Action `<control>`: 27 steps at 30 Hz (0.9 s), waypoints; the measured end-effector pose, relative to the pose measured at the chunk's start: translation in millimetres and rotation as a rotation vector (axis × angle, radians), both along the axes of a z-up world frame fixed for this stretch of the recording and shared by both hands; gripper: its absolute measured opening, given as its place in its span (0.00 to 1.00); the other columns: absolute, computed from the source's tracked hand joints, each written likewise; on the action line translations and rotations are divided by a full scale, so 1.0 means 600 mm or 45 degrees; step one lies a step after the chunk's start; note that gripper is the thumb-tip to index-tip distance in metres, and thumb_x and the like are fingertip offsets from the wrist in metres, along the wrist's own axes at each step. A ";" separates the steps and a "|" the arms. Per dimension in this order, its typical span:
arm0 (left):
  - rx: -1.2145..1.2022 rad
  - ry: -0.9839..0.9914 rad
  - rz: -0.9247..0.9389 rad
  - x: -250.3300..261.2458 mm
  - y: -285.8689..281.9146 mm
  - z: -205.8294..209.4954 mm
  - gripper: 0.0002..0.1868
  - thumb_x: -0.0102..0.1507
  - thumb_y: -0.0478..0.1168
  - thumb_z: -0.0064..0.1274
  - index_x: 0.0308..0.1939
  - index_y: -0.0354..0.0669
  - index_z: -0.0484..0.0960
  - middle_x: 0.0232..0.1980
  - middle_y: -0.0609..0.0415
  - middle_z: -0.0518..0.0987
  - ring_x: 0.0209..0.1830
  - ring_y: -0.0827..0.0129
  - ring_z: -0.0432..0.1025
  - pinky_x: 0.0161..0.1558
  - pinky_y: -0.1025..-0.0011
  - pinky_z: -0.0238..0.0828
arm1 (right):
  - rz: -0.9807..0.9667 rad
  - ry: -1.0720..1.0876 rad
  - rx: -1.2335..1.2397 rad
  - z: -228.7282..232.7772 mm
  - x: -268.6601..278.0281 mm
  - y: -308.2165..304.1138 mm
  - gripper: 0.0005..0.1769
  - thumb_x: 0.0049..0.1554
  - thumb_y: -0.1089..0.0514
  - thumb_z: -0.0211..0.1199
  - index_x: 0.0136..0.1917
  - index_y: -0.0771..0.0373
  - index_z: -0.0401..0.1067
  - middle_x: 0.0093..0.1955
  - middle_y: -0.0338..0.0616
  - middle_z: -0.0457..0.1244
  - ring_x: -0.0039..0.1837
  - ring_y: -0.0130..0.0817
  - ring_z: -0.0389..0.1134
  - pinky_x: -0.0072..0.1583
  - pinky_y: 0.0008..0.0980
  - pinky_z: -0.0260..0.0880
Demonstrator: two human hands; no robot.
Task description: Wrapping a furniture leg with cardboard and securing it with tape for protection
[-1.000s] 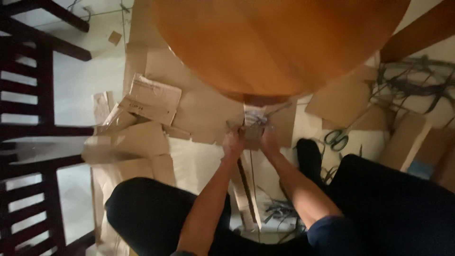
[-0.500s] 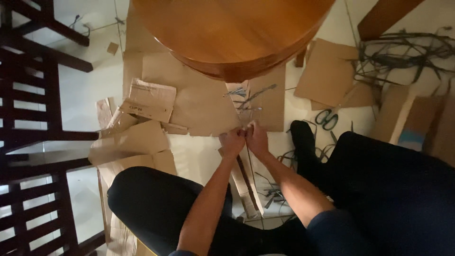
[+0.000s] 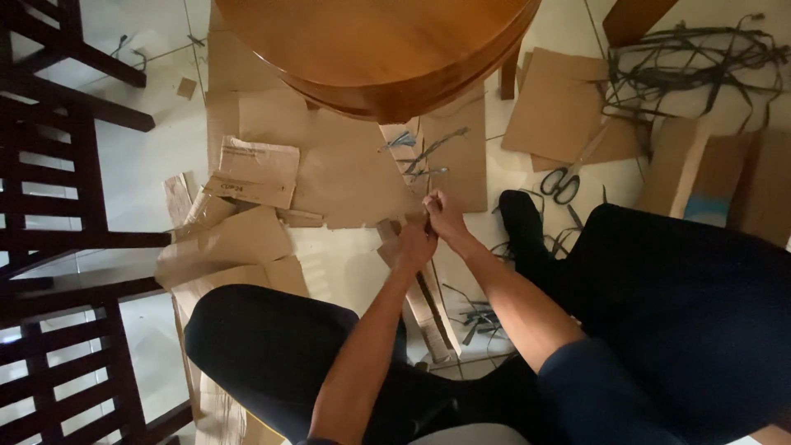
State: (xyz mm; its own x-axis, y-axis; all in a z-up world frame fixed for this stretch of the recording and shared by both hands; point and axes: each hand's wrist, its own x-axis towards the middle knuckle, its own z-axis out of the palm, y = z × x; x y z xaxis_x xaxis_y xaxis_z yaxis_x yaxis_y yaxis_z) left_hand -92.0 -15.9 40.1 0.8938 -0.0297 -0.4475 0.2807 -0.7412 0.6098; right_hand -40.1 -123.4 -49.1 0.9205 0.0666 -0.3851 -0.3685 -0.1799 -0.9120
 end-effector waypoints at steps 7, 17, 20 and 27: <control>0.112 -0.195 0.320 0.017 0.001 0.015 0.28 0.64 0.51 0.49 0.62 0.35 0.71 0.61 0.34 0.75 0.61 0.40 0.71 0.59 0.43 0.58 | 0.007 -0.115 -0.082 -0.001 0.003 -0.016 0.13 0.66 0.50 0.51 0.48 0.62 0.68 0.41 0.47 0.61 0.45 0.45 0.62 0.52 0.44 0.63; -0.256 0.135 0.635 0.148 -0.009 -0.051 0.47 0.62 0.57 0.57 0.79 0.60 0.46 0.76 0.45 0.56 0.73 0.39 0.58 0.71 0.35 0.58 | 0.064 0.173 -0.067 0.074 0.001 -0.040 0.12 0.67 0.51 0.54 0.50 0.61 0.70 0.41 0.41 0.59 0.45 0.37 0.61 0.52 0.41 0.61; 0.037 -0.164 0.212 0.170 0.048 -0.376 0.39 0.73 0.43 0.44 0.82 0.41 0.41 0.79 0.40 0.53 0.80 0.46 0.51 0.73 0.52 0.56 | 0.028 0.198 -0.010 0.022 0.002 -0.055 0.15 0.67 0.48 0.56 0.52 0.61 0.74 0.41 0.43 0.65 0.45 0.37 0.65 0.52 0.39 0.65; 0.406 -0.900 -0.054 0.187 0.094 -0.450 0.26 0.64 0.55 0.60 0.55 0.44 0.69 0.42 0.52 0.70 0.43 0.67 0.72 0.49 0.70 0.72 | 0.097 0.314 0.141 0.084 0.030 -0.051 0.12 0.66 0.52 0.54 0.48 0.61 0.71 0.37 0.39 0.57 0.41 0.33 0.58 0.44 0.33 0.59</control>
